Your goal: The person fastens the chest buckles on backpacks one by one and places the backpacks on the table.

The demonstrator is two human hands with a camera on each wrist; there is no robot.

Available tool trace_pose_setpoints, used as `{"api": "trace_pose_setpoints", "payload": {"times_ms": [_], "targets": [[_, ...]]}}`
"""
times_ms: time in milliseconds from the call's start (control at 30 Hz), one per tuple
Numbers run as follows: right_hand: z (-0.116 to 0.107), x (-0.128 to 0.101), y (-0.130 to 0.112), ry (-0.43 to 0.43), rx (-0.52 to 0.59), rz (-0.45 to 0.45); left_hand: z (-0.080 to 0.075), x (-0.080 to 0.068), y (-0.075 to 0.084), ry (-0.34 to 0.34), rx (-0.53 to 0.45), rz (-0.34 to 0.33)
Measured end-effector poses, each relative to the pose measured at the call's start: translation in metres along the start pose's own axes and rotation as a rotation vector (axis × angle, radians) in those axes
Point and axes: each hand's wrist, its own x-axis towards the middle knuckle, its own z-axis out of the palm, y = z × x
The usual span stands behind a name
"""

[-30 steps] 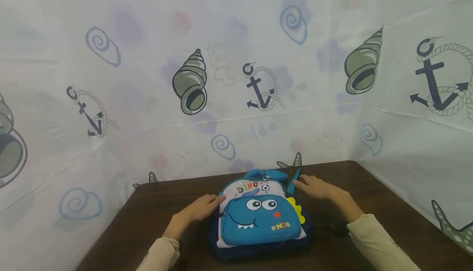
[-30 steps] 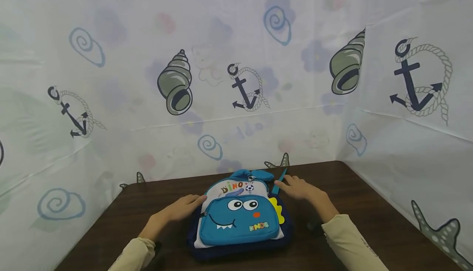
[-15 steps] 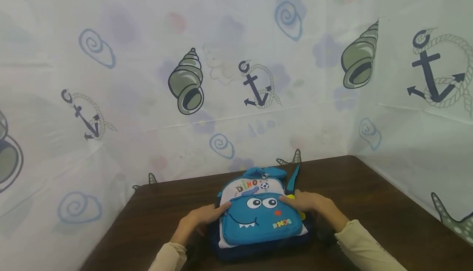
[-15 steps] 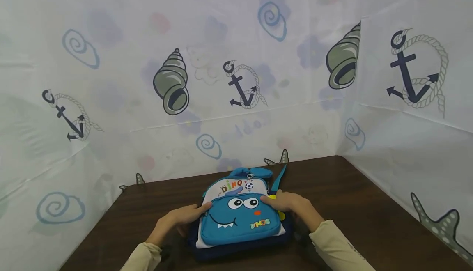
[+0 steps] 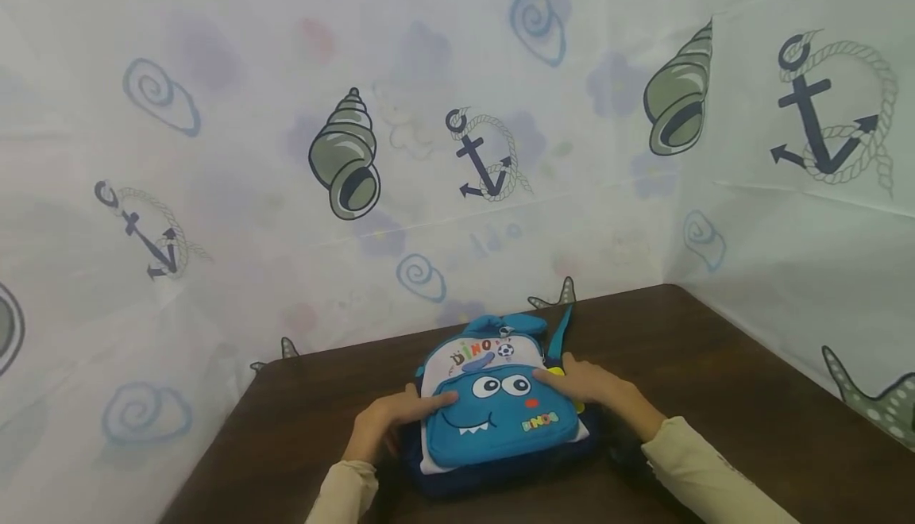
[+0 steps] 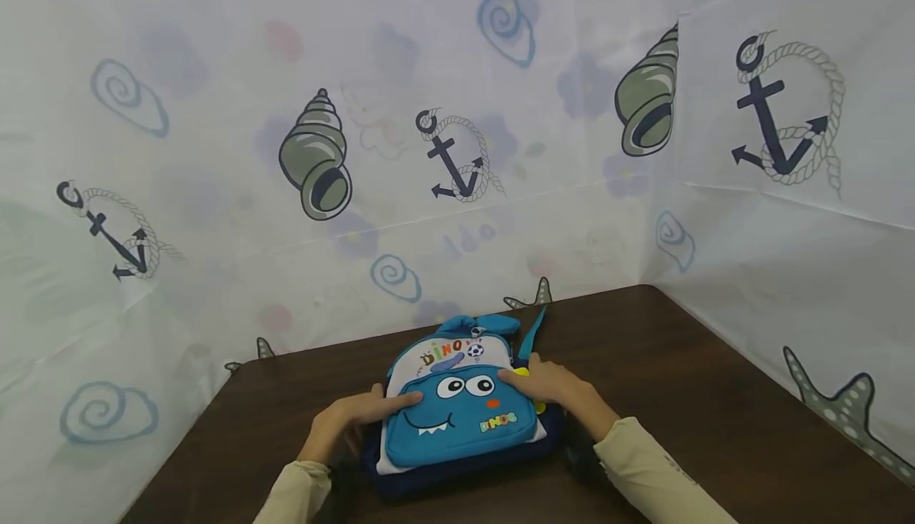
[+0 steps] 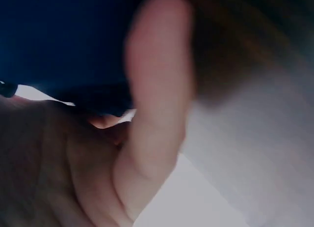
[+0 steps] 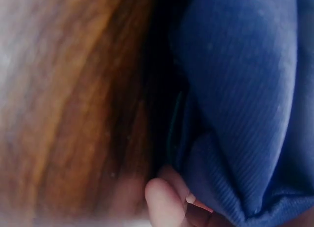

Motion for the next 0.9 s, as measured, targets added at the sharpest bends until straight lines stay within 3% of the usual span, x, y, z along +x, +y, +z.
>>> {"api": "trace_pose_setpoints", "payload": {"times_ms": [167, 333, 900], "targets": [[-0.004, 0.003, -0.001, 0.010, -0.030, 0.012, -0.002, 0.007, 0.002, 0.011, -0.012, 0.043], [-0.001, 0.002, -0.001, -0.008, -0.027, 0.011, 0.000, 0.009, -0.002, 0.009, -0.007, 0.029], [-0.002, 0.001, -0.004, -0.042, -0.041, 0.004, -0.008, -0.003, 0.001, 0.000, -0.019, 0.045]]}}
